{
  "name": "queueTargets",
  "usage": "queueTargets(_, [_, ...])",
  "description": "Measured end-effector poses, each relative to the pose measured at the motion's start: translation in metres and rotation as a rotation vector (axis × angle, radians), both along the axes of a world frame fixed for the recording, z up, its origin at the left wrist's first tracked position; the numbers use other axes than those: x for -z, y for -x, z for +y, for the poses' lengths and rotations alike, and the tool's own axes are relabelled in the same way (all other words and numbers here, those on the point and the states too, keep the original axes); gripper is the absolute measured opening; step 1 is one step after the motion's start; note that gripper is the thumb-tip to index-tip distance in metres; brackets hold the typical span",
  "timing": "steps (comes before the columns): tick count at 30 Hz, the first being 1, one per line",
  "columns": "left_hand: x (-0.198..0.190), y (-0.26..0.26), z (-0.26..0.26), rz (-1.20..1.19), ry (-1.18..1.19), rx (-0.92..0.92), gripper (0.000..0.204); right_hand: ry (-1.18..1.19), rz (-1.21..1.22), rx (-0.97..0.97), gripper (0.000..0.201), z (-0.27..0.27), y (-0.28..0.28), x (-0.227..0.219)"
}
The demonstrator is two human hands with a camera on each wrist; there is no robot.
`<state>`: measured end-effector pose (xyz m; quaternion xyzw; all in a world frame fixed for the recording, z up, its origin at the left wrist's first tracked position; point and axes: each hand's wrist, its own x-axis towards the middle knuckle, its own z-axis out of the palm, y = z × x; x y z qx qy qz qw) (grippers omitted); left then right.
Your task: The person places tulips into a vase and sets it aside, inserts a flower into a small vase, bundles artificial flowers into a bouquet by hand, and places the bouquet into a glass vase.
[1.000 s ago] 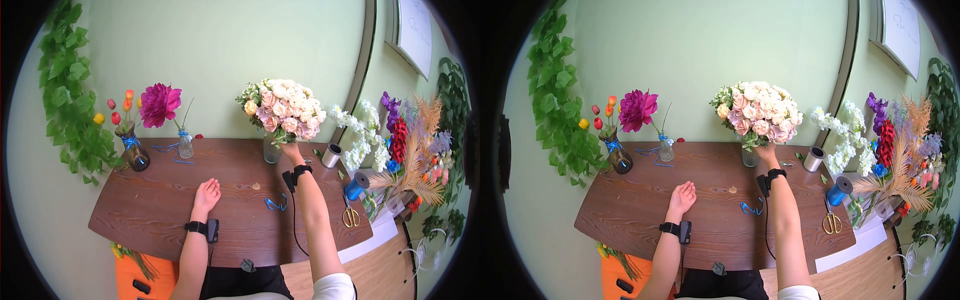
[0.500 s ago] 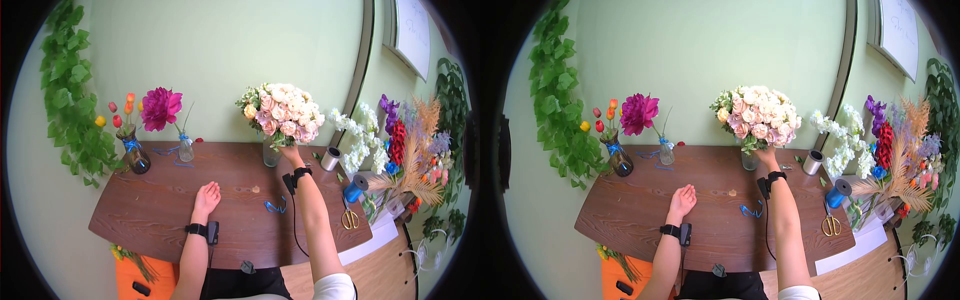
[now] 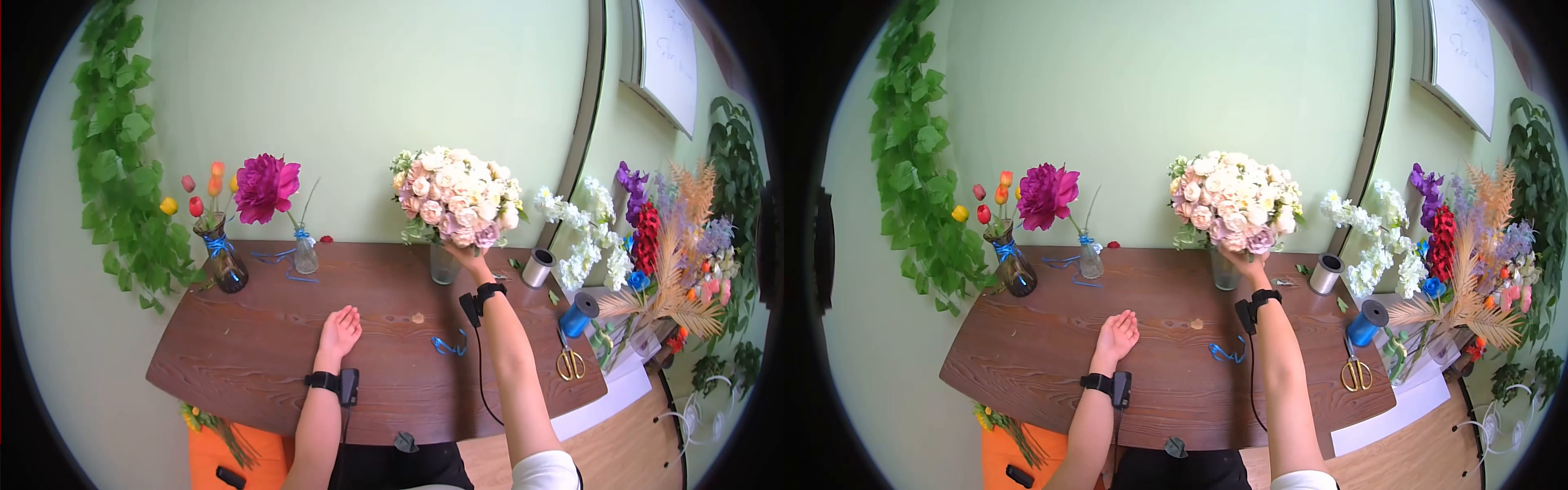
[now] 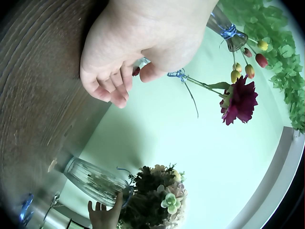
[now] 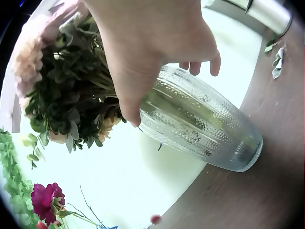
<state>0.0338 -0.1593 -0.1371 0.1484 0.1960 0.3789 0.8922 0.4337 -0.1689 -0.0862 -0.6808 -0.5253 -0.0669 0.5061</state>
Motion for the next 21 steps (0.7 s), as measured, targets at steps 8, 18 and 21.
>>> queueTargets(8, [-0.002,0.0,-0.004,0.023,-0.022,-0.008,0.026,0.169,-0.116,0.17,0.072,-0.056,0.065,-0.061])
queueTargets(18, [-0.002,-0.001,-0.004,0.027,-0.024,-0.017,0.025,-0.031,-0.066,0.159,0.065,-0.025,0.036,-0.025])
queueTargets(21, [-0.001,-0.001,-0.003,0.019,-0.015,-0.014,0.024,-0.088,0.052,0.02,0.055,-0.045,0.056,-0.049])
